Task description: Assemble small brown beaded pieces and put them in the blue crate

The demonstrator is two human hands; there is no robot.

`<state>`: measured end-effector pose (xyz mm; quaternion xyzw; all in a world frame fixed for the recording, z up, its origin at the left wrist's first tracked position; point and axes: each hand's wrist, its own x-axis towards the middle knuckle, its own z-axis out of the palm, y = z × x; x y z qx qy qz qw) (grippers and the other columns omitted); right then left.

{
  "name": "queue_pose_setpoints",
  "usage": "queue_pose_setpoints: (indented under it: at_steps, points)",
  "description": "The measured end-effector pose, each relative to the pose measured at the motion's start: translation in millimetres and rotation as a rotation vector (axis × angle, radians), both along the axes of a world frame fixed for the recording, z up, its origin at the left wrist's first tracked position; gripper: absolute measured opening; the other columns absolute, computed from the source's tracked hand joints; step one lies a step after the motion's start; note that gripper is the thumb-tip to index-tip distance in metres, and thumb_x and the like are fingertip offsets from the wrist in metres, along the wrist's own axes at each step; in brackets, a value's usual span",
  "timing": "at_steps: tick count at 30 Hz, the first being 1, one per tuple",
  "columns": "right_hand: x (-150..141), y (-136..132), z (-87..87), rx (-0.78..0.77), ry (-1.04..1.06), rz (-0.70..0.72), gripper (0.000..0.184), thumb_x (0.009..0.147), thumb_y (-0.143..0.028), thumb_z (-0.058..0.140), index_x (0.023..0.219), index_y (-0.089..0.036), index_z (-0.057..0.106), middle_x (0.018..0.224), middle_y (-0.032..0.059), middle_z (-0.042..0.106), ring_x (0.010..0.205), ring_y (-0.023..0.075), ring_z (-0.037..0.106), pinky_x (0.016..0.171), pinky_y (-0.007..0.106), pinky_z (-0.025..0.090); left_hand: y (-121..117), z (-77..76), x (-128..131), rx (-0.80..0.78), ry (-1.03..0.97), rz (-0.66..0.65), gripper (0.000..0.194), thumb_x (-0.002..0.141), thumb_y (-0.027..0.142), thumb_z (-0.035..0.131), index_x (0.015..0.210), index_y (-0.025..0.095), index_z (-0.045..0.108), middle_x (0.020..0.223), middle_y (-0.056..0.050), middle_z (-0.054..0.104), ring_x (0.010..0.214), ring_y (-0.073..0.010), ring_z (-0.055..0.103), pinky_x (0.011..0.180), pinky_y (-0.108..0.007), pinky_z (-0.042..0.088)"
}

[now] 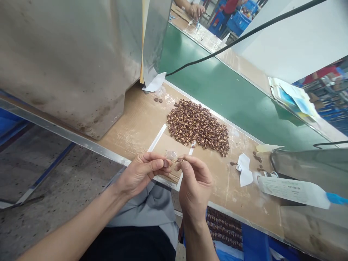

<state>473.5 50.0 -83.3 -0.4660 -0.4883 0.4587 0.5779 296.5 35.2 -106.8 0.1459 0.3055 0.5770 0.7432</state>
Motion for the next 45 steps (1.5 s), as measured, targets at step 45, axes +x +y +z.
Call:
queue_pose_setpoints:
  at_steps: [45]
  points:
    - [-11.3,-6.8,0.9,0.198,-0.215,0.006,0.005,0.109,-0.023,0.09,0.11,-0.027,0.093,0.108,0.0053,0.092,0.1,0.0248,0.09,0.093,0.039,0.077,-3.4,-2.6,4.4,-0.032,-0.082,0.051,0.029,0.079,0.035,0.119,0.091,0.021,0.097,0.089,-0.009,0.093,0.078,-0.0205,0.091,0.081,-0.026,0.075]
